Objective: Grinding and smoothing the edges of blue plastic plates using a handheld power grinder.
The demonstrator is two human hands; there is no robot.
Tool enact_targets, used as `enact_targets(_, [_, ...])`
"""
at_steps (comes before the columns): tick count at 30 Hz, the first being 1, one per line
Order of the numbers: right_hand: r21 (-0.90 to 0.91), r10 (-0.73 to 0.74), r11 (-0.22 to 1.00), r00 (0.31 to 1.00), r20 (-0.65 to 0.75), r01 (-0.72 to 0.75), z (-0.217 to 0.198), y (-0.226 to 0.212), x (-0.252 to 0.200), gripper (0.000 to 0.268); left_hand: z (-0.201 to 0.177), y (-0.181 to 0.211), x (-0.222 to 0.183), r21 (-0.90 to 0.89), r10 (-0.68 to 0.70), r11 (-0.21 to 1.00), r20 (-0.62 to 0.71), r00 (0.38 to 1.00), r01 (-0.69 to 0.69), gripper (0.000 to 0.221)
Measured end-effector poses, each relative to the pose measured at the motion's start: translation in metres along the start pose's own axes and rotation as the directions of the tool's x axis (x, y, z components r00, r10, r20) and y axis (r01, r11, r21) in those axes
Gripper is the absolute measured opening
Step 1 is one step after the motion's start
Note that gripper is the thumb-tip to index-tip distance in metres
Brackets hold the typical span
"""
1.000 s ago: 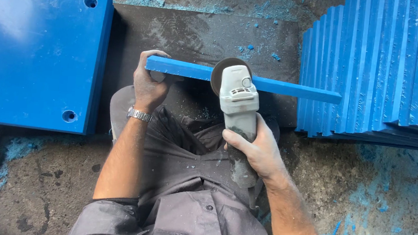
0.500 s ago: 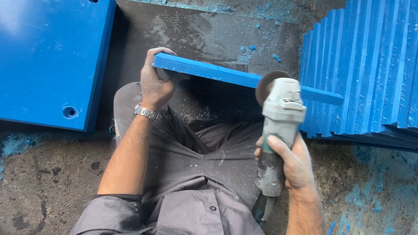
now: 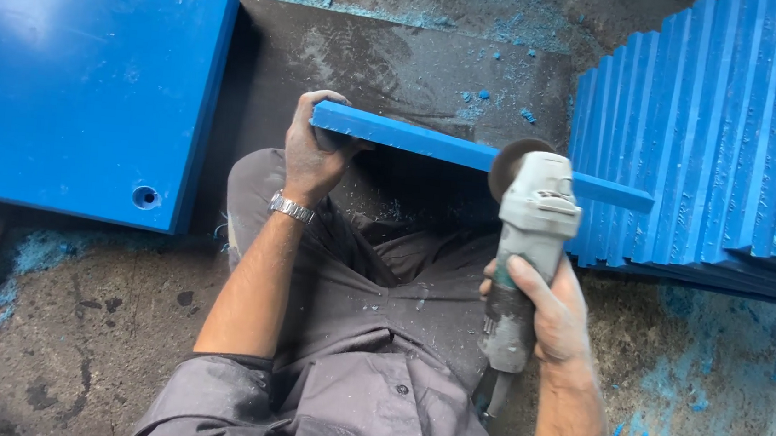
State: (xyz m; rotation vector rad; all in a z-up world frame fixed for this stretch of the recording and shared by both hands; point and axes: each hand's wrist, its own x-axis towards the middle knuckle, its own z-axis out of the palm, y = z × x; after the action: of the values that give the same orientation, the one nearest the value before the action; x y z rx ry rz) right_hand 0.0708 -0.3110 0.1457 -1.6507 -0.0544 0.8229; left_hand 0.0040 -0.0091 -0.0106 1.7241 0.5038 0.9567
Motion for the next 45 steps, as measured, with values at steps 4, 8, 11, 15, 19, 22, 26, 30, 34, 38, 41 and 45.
enact_targets(4, [0.061, -0.025, 0.998, 0.999, 0.022, 0.023, 0.0, 0.0, 0.001, 0.051, 0.001, -0.004, -0.002, -0.071, -0.05, 0.996, 0.005, 0.999, 0.05, 0.058])
enact_targets(8, [-0.045, -0.022, 0.999, 0.993, 0.117, 0.027, 0.047, -0.006, 0.012, 0.052, 0.003, -0.005, -0.003, -0.051, -0.06, 0.997, 0.01, 0.998, 0.06, 0.063])
enact_targets(11, [-0.143, -0.033, 0.987, 0.966, 0.258, 0.072, 0.084, -0.007, 0.027, 0.052, 0.005, -0.017, -0.004, -0.05, -0.076, 0.996, -0.001, 0.997, 0.076, 0.06])
enact_targets(15, [-0.165, -0.013, 0.984, 0.947, 0.32, 0.07, 0.102, -0.012, 0.03, 0.051, 0.006, -0.017, -0.006, -0.045, -0.074, 0.996, -0.022, 0.997, 0.073, 0.055])
enact_targets(19, [-0.154, -0.022, 0.986, 0.965, 0.261, 0.064, 0.08, -0.015, 0.018, 0.049, 0.006, -0.018, -0.006, -0.024, -0.088, 0.996, -0.006, 0.996, 0.088, 0.06])
enact_targets(22, [-0.086, -0.039, 0.995, 0.987, 0.159, 0.053, 0.054, -0.015, 0.008, 0.049, 0.007, -0.017, -0.004, -0.023, -0.089, 0.996, -0.002, 0.996, 0.089, 0.064])
enact_targets(26, [-0.05, -0.082, 0.995, 0.995, 0.064, 0.085, 0.043, -0.017, 0.005, 0.045, 0.007, -0.016, -0.006, -0.02, -0.076, 0.997, -0.01, 0.997, 0.076, 0.066])
enact_targets(30, [-0.076, -0.057, 0.995, 0.989, 0.134, 0.067, 0.075, -0.02, 0.02, 0.046, 0.009, -0.018, -0.005, -0.008, -0.062, 0.998, -0.027, 0.998, 0.062, 0.065])
enact_targets(34, [-0.188, -0.05, 0.977, 0.96, 0.275, 0.104, 0.116, -0.026, 0.034, 0.049, 0.01, -0.022, -0.004, 0.008, -0.077, 0.997, -0.041, 0.996, 0.077, 0.059])
enact_targets(38, [-0.283, -0.055, 0.948, 0.947, 0.316, 0.149, 0.13, -0.032, 0.036, 0.049, 0.012, -0.022, -0.001, 0.017, -0.081, 0.996, -0.037, 0.996, 0.082, 0.062])
enact_targets(41, [-0.172, -0.016, 0.983, 0.952, 0.304, 0.071, 0.107, -0.025, 0.027, 0.049, 0.013, -0.022, 0.001, 0.026, -0.082, 0.996, -0.041, 0.996, 0.083, 0.061])
enact_targets(45, [-0.108, 0.003, 0.994, 0.981, 0.191, 0.018, 0.093, -0.03, 0.021, 0.049, 0.015, -0.024, 0.001, 0.004, -0.091, 0.996, -0.043, 0.995, 0.092, 0.063])
